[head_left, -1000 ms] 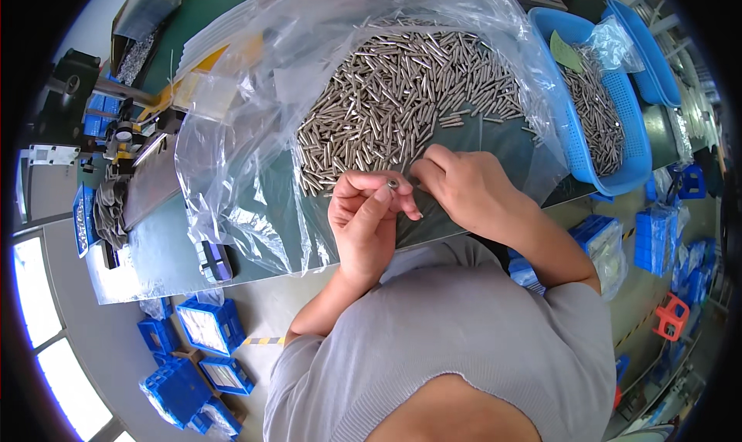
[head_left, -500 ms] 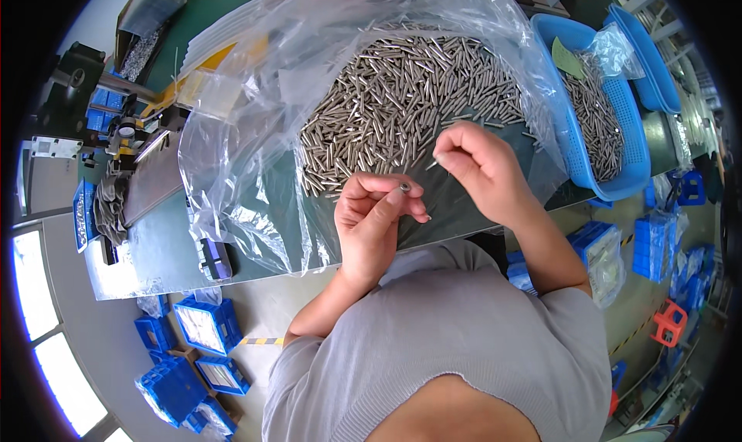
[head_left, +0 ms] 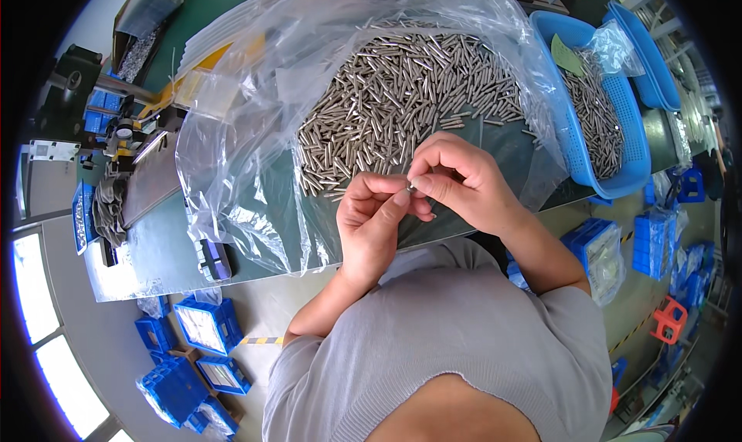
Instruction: Manually assemble small silver pins with tiny black components at a factory workstation.
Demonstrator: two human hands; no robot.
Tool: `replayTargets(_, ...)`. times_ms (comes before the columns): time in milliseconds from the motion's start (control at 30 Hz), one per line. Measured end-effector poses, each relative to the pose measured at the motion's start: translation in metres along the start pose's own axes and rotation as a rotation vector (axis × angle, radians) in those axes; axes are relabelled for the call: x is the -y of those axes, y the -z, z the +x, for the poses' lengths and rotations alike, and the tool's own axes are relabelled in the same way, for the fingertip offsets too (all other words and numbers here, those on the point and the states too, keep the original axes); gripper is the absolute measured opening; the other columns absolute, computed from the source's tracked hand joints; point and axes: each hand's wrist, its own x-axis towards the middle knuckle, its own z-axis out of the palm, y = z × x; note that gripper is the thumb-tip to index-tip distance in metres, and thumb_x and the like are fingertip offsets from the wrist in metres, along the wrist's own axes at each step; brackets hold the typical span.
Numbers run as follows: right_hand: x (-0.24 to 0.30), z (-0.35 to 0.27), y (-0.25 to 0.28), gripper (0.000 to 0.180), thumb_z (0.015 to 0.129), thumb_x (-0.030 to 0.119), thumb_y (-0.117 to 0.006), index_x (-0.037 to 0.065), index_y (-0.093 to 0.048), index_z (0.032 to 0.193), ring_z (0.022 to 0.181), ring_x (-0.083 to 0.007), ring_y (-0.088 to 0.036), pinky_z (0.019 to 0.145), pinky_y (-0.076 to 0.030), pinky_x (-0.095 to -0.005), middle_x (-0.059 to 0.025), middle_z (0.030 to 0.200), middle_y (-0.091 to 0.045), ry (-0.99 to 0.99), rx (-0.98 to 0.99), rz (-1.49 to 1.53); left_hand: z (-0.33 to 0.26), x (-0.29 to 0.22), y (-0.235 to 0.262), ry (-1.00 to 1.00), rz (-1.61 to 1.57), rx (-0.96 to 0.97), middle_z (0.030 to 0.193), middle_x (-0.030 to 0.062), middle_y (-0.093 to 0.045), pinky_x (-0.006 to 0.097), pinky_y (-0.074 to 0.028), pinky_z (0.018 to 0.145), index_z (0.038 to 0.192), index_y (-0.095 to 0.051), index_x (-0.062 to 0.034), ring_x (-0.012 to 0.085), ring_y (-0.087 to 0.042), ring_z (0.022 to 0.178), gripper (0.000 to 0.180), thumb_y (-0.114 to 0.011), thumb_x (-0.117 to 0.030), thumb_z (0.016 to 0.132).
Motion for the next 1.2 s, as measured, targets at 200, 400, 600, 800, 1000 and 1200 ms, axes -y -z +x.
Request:
replayTargets(200,0.001,0.001,0.005,0.003,0.082,0.001,-0.063,-0.001,-0.062,0.085,0.074,-0.0081,-0.057,0.063,-0.045,-0.0199,-0.0039,0.085,-0.057,-0.151,0.011,0.145,-0.001,-0.001,-0.002,0.006,0.042,-0.033,0.087,0.0156,-0.063,0.032,-0.054,0.07,0.095,-0.052,0.0031,0.0196,-0.063,0.074,0.006,-0.049,0.004,0.089)
replayTargets(400,0.0,-0.002,0.002,0.005,0.083,0.003,-0.063,-0.002,-0.061,0.083,0.063,-0.0073,-0.058,0.056,-0.046,-0.0204,-0.0038,0.078,-0.057,-0.185,-0.052,0.16,-0.003,0.003,-0.003,-0.011,0.149,-0.052,0.088,0.015,-0.064,0.03,-0.054,0.072,0.094,-0.052,0.0035,0.0189,-0.064,0.076,0.005,-0.051,0.003,0.089)
replayTargets(600,-0.002,-0.004,0.003,0.004,0.084,0.001,-0.061,-0.003,-0.061,0.086,0.068,-0.0099,-0.059,0.06,-0.048,-0.0217,-0.004,0.08,-0.058,-0.195,-0.011,0.155,-0.003,0.003,-0.005,-0.012,0.151,-0.06,0.087,0.0149,-0.064,0.031,-0.054,0.072,0.094,-0.052,0.0034,0.0191,-0.064,0.075,0.005,-0.051,0.003,0.089)
replayTargets(800,0.002,-0.003,0.005,0.005,0.086,0.002,-0.06,-0.001,-0.061,0.089,0.07,-0.0075,-0.058,0.063,-0.047,-0.0207,-0.0026,0.081,-0.06,-0.353,-0.035,0.362,0.0,0.003,-0.005,-0.006,0.112,-0.076,0.087,0.0149,-0.064,0.031,-0.054,0.071,0.094,-0.052,0.0036,0.0196,-0.064,0.075,0.005,-0.052,0.002,0.089)
replayTargets(1000,0.0,-0.003,0.011,0.009,0.085,0.008,-0.06,0.001,-0.058,0.09,0.064,-0.0042,-0.051,0.054,-0.038,-0.0179,-0.0002,0.075,-0.056,-0.168,-0.198,0.07,-0.001,0.001,-0.006,0.023,0.118,-0.063,0.092,0.0164,-0.063,0.031,-0.054,0.071,0.092,-0.052,0.0034,0.0188,-0.064,0.075,0.003,-0.051,0.002,0.089)
replayTargets(1200,-0.007,0.013,0.051,0.016,0.086,0.013,-0.051,0.002,-0.055,0.098,0.069,-0.0119,-0.051,0.056,-0.042,-0.0249,-0.0036,0.087,-0.055,-0.329,-0.174,0.678,-0.001,0.002,-0.004,0.008,0.082,-0.049,0.094,0.0172,-0.062,0.031,-0.055,0.071,0.092,-0.052,0.003,0.0188,-0.064,0.075,0.003,-0.051,0.003,0.089)
